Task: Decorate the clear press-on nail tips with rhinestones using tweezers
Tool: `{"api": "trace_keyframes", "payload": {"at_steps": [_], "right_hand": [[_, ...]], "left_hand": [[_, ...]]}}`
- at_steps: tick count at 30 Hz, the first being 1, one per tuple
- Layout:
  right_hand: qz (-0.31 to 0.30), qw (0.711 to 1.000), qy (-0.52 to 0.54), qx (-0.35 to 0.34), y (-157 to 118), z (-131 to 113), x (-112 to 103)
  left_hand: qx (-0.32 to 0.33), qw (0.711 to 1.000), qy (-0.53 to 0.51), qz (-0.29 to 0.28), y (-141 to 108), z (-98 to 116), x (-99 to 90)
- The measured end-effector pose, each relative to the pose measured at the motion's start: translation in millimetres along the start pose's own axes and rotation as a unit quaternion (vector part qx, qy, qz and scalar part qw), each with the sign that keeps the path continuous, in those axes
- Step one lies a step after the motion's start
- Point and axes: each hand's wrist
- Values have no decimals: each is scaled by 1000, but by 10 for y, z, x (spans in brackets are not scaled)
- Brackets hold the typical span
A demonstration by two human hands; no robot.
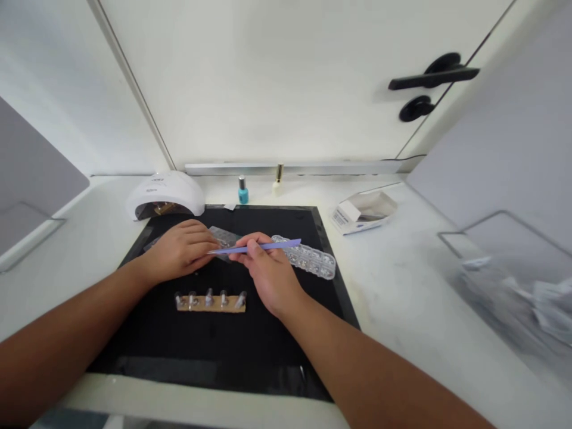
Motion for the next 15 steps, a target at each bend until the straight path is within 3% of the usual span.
{"api": "trace_keyframes", "payload": {"at_steps": [6, 10, 13, 15], "right_hand": [[-26, 999, 44, -18, -73, -158, 117], [-44, 996, 38, -63, -122, -305, 149], [-64, 994, 23, -83, -161, -399, 146], [-79, 993, 11, -86, -193, -443, 141]], "left_hand": [[16, 990, 26, 137, -3, 132, -197], [-22, 978, -7, 206, -15, 234, -367], [-147, 943, -130, 268, -28, 329, -481], [-275, 877, -292, 265, -10, 416, -519]]}}
Point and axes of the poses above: each hand's wrist, its own y-axis towards the middle knuckle, its own x-axis out of the palm, z = x × y, and after that the axes turned 8 degrees about y, right-handed
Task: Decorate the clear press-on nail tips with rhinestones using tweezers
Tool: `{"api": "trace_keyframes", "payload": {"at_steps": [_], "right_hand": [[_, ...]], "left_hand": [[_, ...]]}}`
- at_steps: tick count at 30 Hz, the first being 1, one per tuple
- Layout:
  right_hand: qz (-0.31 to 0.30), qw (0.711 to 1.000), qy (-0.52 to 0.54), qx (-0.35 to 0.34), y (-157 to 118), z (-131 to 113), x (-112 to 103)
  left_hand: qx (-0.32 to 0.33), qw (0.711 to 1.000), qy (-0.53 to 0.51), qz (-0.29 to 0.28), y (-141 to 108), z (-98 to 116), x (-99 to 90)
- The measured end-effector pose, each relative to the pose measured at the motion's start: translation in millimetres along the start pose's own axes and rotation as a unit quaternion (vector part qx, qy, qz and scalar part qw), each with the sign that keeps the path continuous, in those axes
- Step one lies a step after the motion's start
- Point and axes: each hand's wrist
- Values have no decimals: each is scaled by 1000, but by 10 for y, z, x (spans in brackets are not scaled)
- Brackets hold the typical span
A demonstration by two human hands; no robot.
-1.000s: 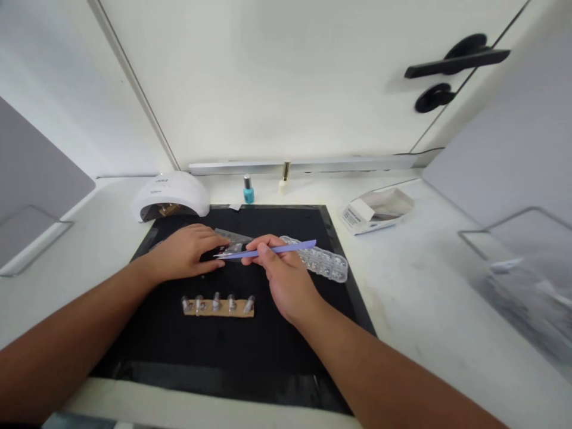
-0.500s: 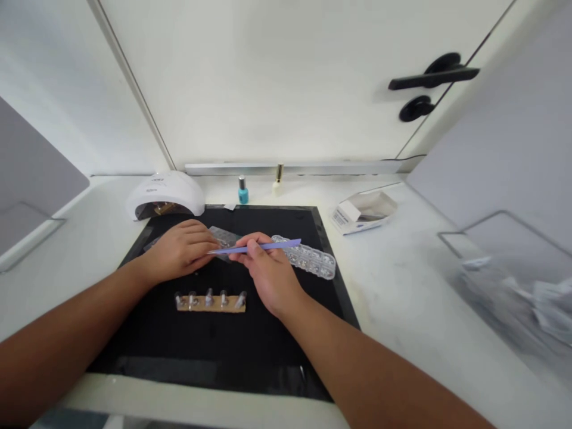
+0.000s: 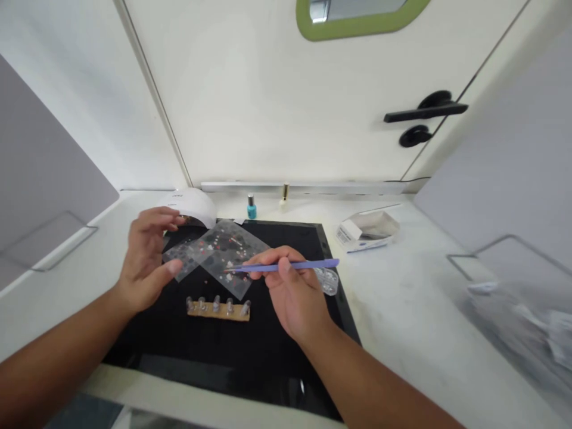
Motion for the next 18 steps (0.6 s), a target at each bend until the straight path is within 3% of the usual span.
{"api": "trace_keyframes", "payload": {"at_steps": [3, 6, 9, 14, 18], "right_hand": [[-41, 997, -51, -28, -42, -38, 9], [-75, 986, -119, -93, -70, -40, 25], [-78, 978, -148, -128, -77, -28, 45], [-74, 976, -175, -110, -97, -26, 44], [-51, 982, -150, -99, -126, -17, 20]], "left_hand": [[-107, 988, -84, -68, -64, 89, 89], [-151, 967, -164, -120, -158, 99, 174], [-173, 953, -214, -128, -260, 79, 210], [-162, 940, -285, -100, -358, 75, 204], [-96, 959, -232, -130, -373, 93, 162]]}}
Point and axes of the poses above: each hand's wrist, its own y-axis towards the middle knuckle, its own x-axis out of the palm, z = x × y, and after that the axes turned 8 degrees about y, right-handed
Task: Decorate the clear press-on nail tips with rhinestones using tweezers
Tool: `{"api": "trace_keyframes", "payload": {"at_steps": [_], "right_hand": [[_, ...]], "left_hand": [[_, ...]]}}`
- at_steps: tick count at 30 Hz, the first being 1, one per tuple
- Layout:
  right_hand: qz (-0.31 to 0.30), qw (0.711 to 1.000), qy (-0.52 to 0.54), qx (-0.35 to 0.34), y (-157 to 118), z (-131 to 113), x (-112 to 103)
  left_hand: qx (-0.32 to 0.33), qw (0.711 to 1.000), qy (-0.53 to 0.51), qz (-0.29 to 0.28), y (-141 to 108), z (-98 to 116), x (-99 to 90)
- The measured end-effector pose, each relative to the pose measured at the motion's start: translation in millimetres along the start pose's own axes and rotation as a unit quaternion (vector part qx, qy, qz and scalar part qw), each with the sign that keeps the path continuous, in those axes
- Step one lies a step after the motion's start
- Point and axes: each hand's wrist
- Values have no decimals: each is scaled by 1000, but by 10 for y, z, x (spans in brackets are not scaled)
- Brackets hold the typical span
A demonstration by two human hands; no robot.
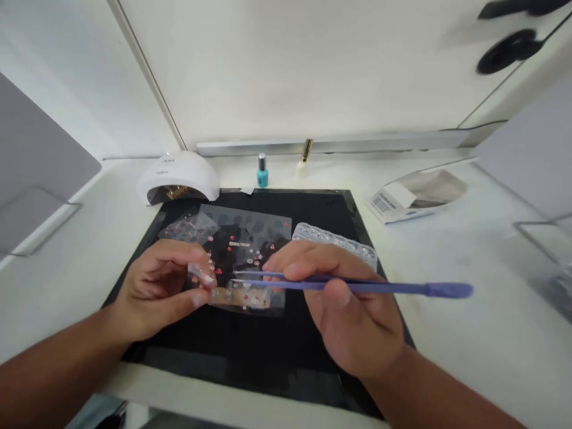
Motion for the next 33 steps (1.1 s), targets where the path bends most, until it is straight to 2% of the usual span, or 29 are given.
{"api": "trace_keyframes", "payload": {"at_steps": [2, 4, 9, 15, 24, 29, 33], "right_hand": [[-3, 1000, 3, 7, 6, -5, -3], [-12, 1000, -9, 14, 31, -24, -6], [-29, 999, -12, 22, 70, -87, -2], [28, 998, -16, 46, -9, -87, 85], [0, 999, -14, 40, -8, -78, 97], [17, 999, 11, 24, 1, -87, 102], [59, 998, 10, 15, 34, -123, 87]], "left_hand": [[-11, 999, 37, -10, -1, 35, -9], [-37, 998, 49, 4, 7, 74, -3], [-78, 996, 18, 36, 25, 110, 51], [-111, 994, -10, 20, -12, 82, 50], [-98, 995, 31, 2, -37, 74, 6], [-95, 994, 60, -8, -45, 81, 0], [-86, 994, 72, 4, -22, 103, 18]]}}
Point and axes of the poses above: each hand's wrist, its own y-axis towards the middle knuckle, its own x-axis out of the palm, z = x × y, and after that the axes turned 8 degrees about y, right-handed
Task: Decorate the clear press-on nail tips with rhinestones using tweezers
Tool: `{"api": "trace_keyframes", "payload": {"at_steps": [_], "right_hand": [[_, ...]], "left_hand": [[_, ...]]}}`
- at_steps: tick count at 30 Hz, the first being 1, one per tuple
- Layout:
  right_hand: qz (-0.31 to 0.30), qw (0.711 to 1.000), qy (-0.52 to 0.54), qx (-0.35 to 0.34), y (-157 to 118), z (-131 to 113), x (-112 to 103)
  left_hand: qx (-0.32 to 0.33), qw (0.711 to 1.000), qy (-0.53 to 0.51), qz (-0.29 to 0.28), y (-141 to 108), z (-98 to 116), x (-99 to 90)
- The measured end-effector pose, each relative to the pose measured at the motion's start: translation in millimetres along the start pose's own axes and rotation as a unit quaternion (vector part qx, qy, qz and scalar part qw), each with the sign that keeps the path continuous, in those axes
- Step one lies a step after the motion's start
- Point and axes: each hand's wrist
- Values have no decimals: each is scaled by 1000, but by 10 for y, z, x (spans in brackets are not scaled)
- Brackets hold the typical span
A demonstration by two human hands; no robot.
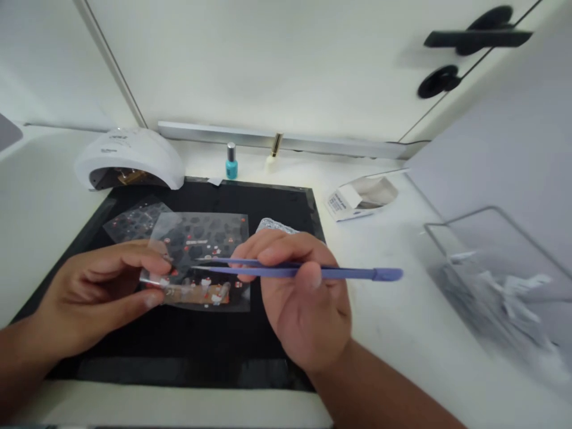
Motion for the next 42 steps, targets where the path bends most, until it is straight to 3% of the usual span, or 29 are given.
{"api": "trace_keyframes", "payload": {"at_steps": [9, 21, 32, 42], "right_hand": [[3, 1000, 5, 9, 16, 4, -33], [-1, 1000, 18, 12, 28, 14, -37], [-25, 1000, 17, 8, 45, 6, -54], [3, 1000, -13, 11, 60, 53, -27]], "left_hand": [[-44, 998, -20, 47, -4, 11, 31], [-83, 992, -83, 43, 17, 10, 50], [-88, 993, -66, 42, 9, -28, 30], [-63, 995, -17, 78, 41, 44, -76]]}}
Point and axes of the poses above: each hand's wrist, its own y-axis towards the middle knuckle, its own x-axis out of the palm, z = x × y, and after that the axes turned 8 degrees about y, right-handed
